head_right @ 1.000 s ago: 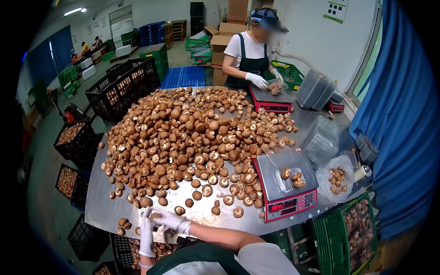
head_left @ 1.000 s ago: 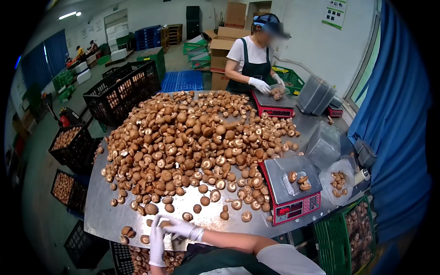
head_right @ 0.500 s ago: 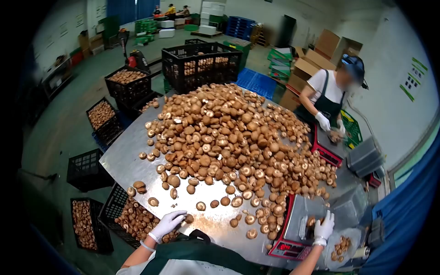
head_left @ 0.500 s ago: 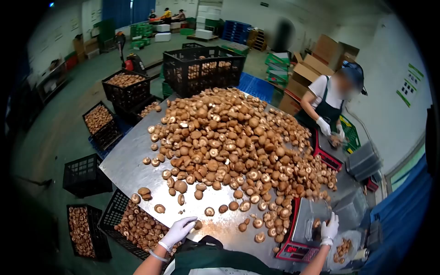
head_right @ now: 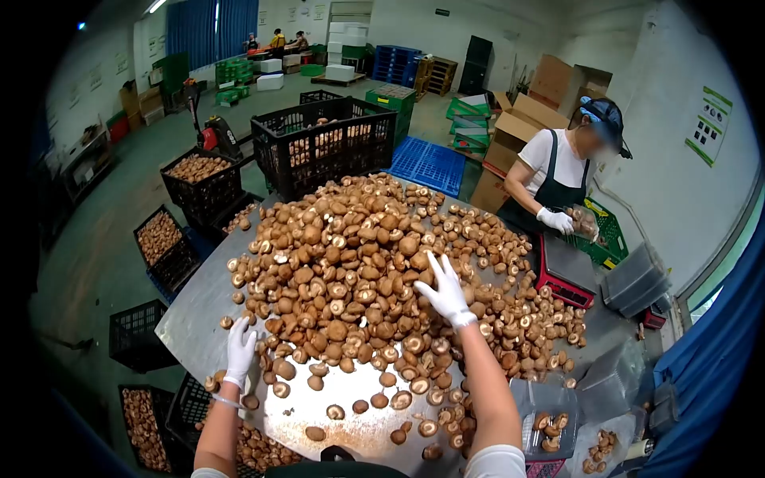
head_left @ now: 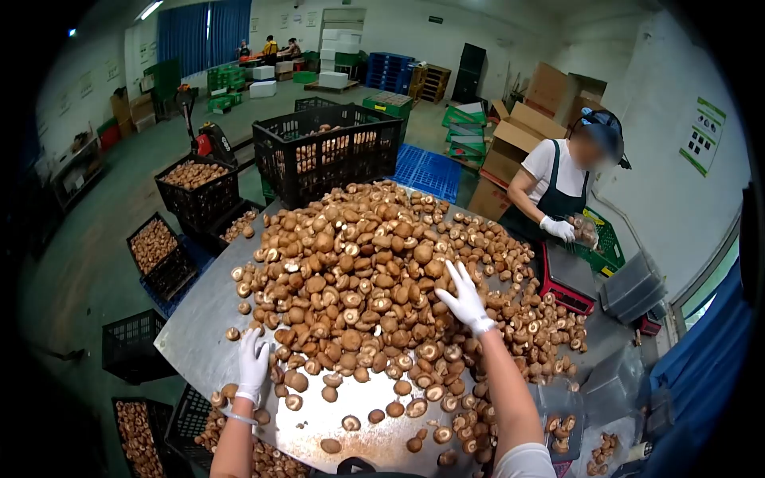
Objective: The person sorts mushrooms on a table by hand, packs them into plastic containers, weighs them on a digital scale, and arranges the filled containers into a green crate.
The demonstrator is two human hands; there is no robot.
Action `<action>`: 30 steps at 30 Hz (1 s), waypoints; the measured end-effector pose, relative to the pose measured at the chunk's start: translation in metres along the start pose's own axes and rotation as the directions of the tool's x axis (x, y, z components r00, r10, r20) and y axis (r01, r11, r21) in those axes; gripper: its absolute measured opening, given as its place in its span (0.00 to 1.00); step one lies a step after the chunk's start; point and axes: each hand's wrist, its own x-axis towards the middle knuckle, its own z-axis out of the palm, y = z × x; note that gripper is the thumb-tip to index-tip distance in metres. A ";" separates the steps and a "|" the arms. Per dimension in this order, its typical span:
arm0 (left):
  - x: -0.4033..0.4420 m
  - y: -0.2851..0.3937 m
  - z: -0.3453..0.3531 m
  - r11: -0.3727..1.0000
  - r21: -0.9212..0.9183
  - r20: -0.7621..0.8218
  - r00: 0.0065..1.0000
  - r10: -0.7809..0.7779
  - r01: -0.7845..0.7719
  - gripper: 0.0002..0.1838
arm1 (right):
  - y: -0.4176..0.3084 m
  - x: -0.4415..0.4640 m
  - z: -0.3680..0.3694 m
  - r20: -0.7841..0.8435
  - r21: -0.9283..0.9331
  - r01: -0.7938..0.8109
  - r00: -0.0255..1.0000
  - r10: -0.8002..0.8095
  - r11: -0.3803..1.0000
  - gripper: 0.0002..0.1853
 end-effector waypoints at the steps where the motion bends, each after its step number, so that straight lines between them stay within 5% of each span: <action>1: 0.016 -0.005 0.007 0.998 -0.021 0.063 0.996 -0.062 0.063 0.27 | 0.007 0.027 0.008 -0.034 -0.058 0.034 0.999 -0.036 0.998 0.43; 9: 0.154 0.019 0.060 0.937 0.304 0.141 0.981 0.132 -0.170 0.35 | 0.018 0.161 0.033 0.009 -0.245 -0.012 1.000 0.015 0.970 0.39; 12: 0.206 0.030 0.096 0.928 0.262 0.096 0.964 0.250 -0.266 0.31 | 0.029 0.197 0.041 0.175 -0.150 0.138 0.978 -0.111 0.979 0.37; 16: 0.260 0.051 0.156 0.997 0.065 0.234 0.972 0.026 -0.043 0.27 | 0.016 0.197 0.052 0.193 -0.090 -0.052 0.979 0.069 0.995 0.42; 18: 0.258 0.074 0.166 0.982 0.175 0.310 0.950 0.016 -0.074 0.25 | 0.013 0.188 0.048 0.268 -0.107 -0.079 0.957 0.106 0.991 0.44; 23: 0.237 0.097 0.170 0.957 -0.208 0.296 0.919 0.259 -0.203 0.21 | 0.004 0.155 0.043 0.279 -0.053 -0.074 0.956 0.086 0.996 0.37; 30: 0.202 0.113 0.151 0.918 -0.310 0.264 0.905 0.335 -0.249 0.23 | 0.011 0.126 0.055 0.167 0.026 -0.005 0.986 0.001 1.000 0.38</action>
